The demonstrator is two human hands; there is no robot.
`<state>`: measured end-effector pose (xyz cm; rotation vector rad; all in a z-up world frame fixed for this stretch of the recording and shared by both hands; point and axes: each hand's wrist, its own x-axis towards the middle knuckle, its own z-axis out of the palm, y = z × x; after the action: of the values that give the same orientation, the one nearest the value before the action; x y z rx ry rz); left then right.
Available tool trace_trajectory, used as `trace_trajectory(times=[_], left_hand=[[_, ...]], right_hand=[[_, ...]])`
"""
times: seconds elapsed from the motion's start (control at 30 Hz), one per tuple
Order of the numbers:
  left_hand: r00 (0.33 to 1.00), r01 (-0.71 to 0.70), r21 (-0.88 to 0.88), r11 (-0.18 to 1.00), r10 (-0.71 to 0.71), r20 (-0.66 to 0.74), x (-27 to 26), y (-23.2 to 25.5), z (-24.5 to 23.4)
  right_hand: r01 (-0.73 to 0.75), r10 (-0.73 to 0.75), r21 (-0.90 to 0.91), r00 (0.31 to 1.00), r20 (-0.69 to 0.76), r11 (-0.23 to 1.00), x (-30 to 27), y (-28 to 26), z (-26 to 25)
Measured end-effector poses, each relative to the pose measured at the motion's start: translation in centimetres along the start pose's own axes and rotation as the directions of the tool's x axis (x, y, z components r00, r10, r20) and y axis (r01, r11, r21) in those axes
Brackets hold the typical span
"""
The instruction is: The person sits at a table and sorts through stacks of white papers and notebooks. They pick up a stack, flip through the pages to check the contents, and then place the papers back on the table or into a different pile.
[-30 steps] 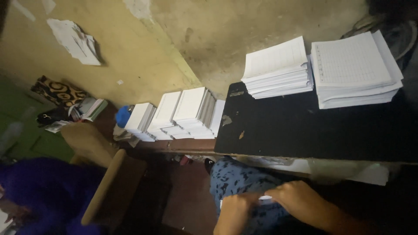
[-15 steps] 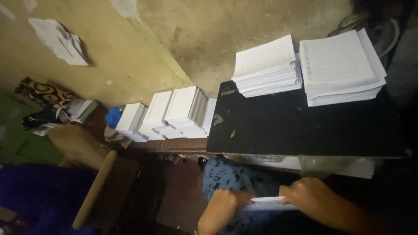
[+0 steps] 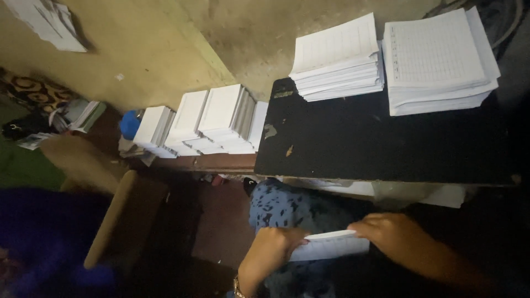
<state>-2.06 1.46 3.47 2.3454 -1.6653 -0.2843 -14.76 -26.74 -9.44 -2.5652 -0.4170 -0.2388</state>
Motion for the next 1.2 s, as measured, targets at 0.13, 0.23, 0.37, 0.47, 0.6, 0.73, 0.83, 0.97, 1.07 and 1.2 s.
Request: trace_trajectory(times=[0.13, 0.23, 0.37, 0.47, 0.6, 0.73, 0.83, 0.97, 1.07, 1.2], left_hand=[[0.999, 0.039, 0.067, 0.997, -0.037, -0.032, -0.3, -0.7, 0.6], [0.998, 0.034, 0.07, 0.997, -0.03, -0.048, -0.8, -0.7, 0.2], [0.972, 0.228, 0.061, 0.972, -0.231, 0.038, -2.9, -3.1, 0.9], [0.927, 0.356, 0.082, 0.931, -0.363, 0.095, -4.6, -4.1, 0.7], [0.93, 0.344, 0.045, 0.938, -0.347, 0.12, -5.4, -3.2, -1.3], [0.966, 0.251, 0.038, 0.967, -0.253, 0.049, -6.1, -4.3, -0.7], [0.955, 0.293, 0.031, 0.956, -0.294, 0.04, -5.6, -5.4, -0.8], [0.952, 0.21, -0.444, 0.871, -0.286, -0.11, -3.5, -8.5, 0.1], [0.891, 0.19, -0.71, 0.678, -0.422, -0.164, -2.7, -12.0, 4.3], [0.834, 0.146, -0.804, 0.576, -0.509, -0.213, -1.0, -14.1, 6.3]], right_hand=[[-0.07, 0.076, 0.138, 0.996, -0.036, 0.988, 0.4, -1.5, -0.7], [-0.073, 0.101, 0.191, 0.985, -0.141, 0.979, 0.8, -1.7, -0.4], [-0.019, 0.061, 0.139, 0.948, -0.311, 0.99, 1.2, -0.6, 1.0], [0.0, 0.04, 0.127, 0.95, -0.309, 0.992, 1.5, -0.8, 0.4], [0.038, 0.006, 0.129, 0.947, -0.322, 0.991, 1.9, -1.4, -0.1], [0.097, -0.059, 0.096, 0.94, -0.335, 0.991, 2.1, -1.2, 0.4], [0.042, -0.003, 0.11, 0.942, -0.334, 0.993, 2.1, 1.1, 1.8], [-0.065, 0.019, -0.17, 0.967, -0.255, 0.983, 3.1, 4.5, 2.4], [-0.207, 0.216, 0.063, 0.947, -0.239, 0.976, 4.5, 4.0, 1.4], [-0.231, 0.264, 0.157, 0.934, -0.239, 0.96, 7.3, 4.2, -1.0]])
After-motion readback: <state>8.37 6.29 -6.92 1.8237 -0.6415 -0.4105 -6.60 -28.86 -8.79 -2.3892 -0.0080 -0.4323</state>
